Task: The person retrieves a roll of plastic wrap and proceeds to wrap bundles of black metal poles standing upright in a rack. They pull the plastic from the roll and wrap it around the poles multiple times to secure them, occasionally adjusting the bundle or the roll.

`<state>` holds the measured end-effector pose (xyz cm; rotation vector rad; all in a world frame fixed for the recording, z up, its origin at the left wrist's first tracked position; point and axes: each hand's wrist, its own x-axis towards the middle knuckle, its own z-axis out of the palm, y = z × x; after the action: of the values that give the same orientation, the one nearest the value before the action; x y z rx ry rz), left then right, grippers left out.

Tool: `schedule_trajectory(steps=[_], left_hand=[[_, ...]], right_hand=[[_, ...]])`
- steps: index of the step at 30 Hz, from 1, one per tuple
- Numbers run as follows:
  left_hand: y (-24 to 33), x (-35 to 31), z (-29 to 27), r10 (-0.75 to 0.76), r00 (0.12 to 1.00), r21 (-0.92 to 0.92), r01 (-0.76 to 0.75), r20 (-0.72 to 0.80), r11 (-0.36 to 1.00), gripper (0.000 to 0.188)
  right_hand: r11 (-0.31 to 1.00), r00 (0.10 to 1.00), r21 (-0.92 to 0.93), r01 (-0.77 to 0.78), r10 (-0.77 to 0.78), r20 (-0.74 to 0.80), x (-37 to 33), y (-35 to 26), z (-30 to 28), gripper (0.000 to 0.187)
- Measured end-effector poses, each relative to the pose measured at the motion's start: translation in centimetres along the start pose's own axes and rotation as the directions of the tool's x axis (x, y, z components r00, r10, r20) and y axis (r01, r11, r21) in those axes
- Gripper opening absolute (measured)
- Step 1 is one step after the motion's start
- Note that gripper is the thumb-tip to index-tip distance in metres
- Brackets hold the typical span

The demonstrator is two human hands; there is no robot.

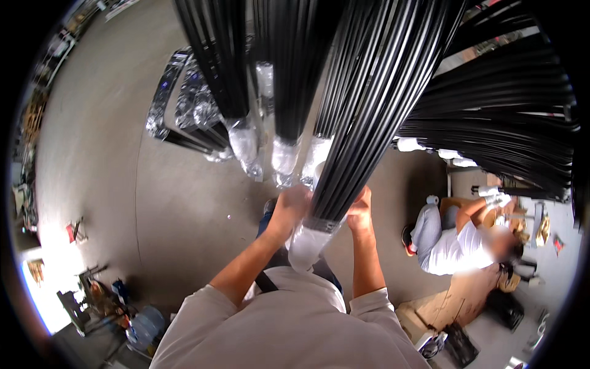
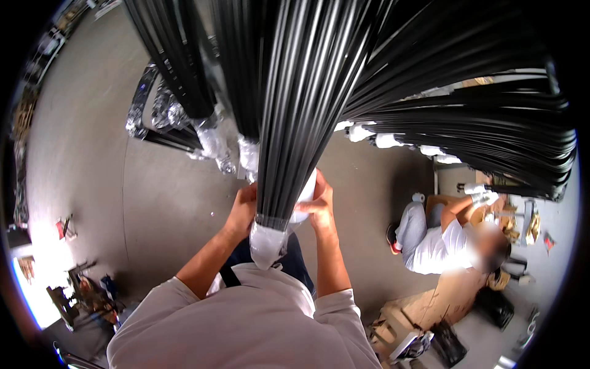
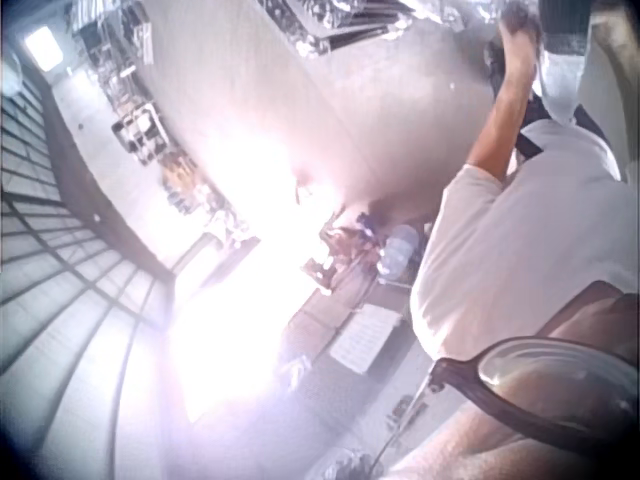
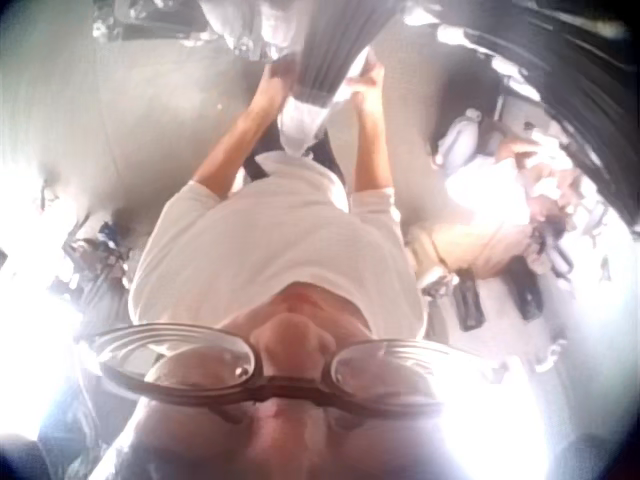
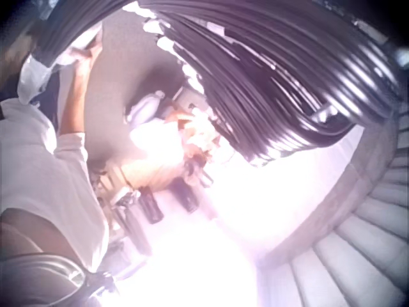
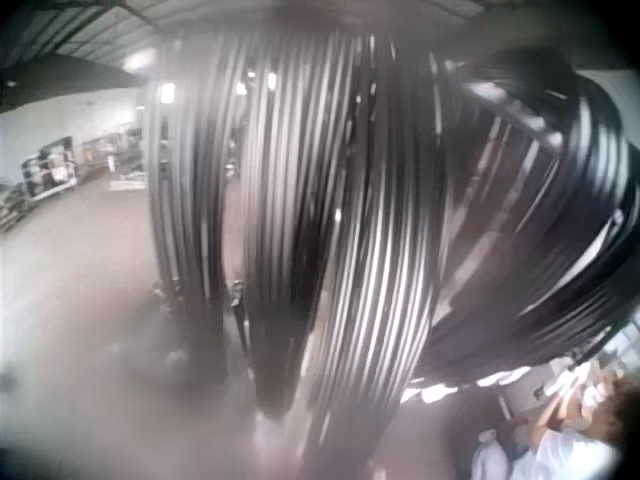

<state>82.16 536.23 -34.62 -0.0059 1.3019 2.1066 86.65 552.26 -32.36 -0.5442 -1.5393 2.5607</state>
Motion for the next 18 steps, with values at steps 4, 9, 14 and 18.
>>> schedule_trajectory(steps=[4,9,14,18], left_hand=[[0.0,-0.1,-1.9,-0.070,0.989,0.272,0.103,-0.128,0.957,0.021],[3.4,-1.1,-1.2,0.116,0.989,0.616,-0.036,-0.090,0.787,0.034],[9.5,-0.5,-2.1,0.177,0.926,0.937,-0.304,0.333,-0.172,0.080],[1.6,6.5,-6.3,0.015,0.787,0.513,-0.416,0.617,0.751,0.107]], right_hand=[[0.992,0.987,0.021,0.124,-0.126,0.096,1.1,0.2,1.5,0.087],[0.978,0.964,0.197,0.070,-0.117,0.240,3.3,1.3,1.8,0.084],[0.971,0.966,0.237,-0.030,-0.033,0.257,2.7,2.5,1.4,0.076],[0.989,0.971,0.146,0.001,-0.036,0.238,2.1,2.0,0.7,0.065]])
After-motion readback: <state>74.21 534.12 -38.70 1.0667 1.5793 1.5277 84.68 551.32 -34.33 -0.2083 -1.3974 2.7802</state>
